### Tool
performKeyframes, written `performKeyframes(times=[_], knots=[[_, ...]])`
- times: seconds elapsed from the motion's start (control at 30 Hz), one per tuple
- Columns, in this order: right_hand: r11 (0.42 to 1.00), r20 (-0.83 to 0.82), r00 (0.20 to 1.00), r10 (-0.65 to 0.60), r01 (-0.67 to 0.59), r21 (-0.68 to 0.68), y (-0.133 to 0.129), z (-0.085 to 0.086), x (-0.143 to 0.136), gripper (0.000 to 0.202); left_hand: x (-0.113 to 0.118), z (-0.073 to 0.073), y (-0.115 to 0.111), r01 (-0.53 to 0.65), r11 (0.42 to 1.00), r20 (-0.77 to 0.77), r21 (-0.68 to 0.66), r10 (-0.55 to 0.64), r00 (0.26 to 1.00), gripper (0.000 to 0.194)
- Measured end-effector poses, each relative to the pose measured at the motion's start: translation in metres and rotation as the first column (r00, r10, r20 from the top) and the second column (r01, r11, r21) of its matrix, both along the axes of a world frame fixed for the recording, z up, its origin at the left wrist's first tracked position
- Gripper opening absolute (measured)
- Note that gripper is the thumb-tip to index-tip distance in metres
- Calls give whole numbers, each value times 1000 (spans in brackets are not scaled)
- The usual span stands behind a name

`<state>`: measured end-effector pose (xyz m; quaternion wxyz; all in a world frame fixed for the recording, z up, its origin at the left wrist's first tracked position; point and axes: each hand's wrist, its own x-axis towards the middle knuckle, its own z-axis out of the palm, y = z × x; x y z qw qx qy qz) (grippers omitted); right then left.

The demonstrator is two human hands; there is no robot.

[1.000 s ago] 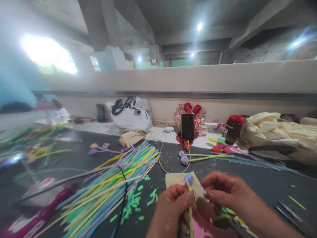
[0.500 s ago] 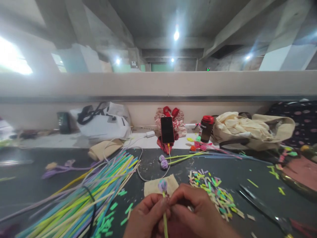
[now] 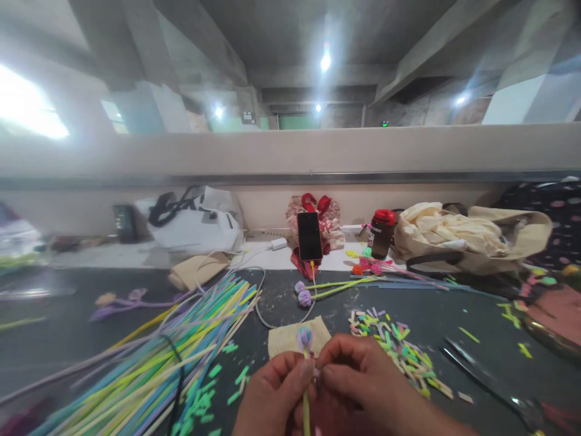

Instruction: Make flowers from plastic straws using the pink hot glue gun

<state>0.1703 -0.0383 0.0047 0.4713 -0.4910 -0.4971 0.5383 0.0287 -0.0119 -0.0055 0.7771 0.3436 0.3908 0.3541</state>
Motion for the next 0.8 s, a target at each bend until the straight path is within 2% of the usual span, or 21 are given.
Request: performKeyframes(times=[0.17, 0.33, 0.53, 0.67, 0.8], knots=[[993, -166, 985, 49, -65, -93, 0, -9, 6, 12, 1, -4, -3, 38, 999, 68, 9, -39, 997, 35], [975, -387, 909, 157, -206, -88, 4, -27, 11, 16, 2, -8, -4, 73, 997, 160, -33, -66, 985, 34], [968, -434, 886, 160, -227, -107, 5, -34, 13, 15, 2, -7, -4, 152, 988, 237, 30, -155, 959, 35], [961, -489, 850, 196, -265, -75, 7, -40, 13, 21, 2, -6, -5, 143, 989, 234, 45, -150, 961, 37], [958, -516, 829, 216, -282, -52, 7, -43, 15, 19, 6, -7, -6, 143, 988, 205, 53, -151, 967, 40]])
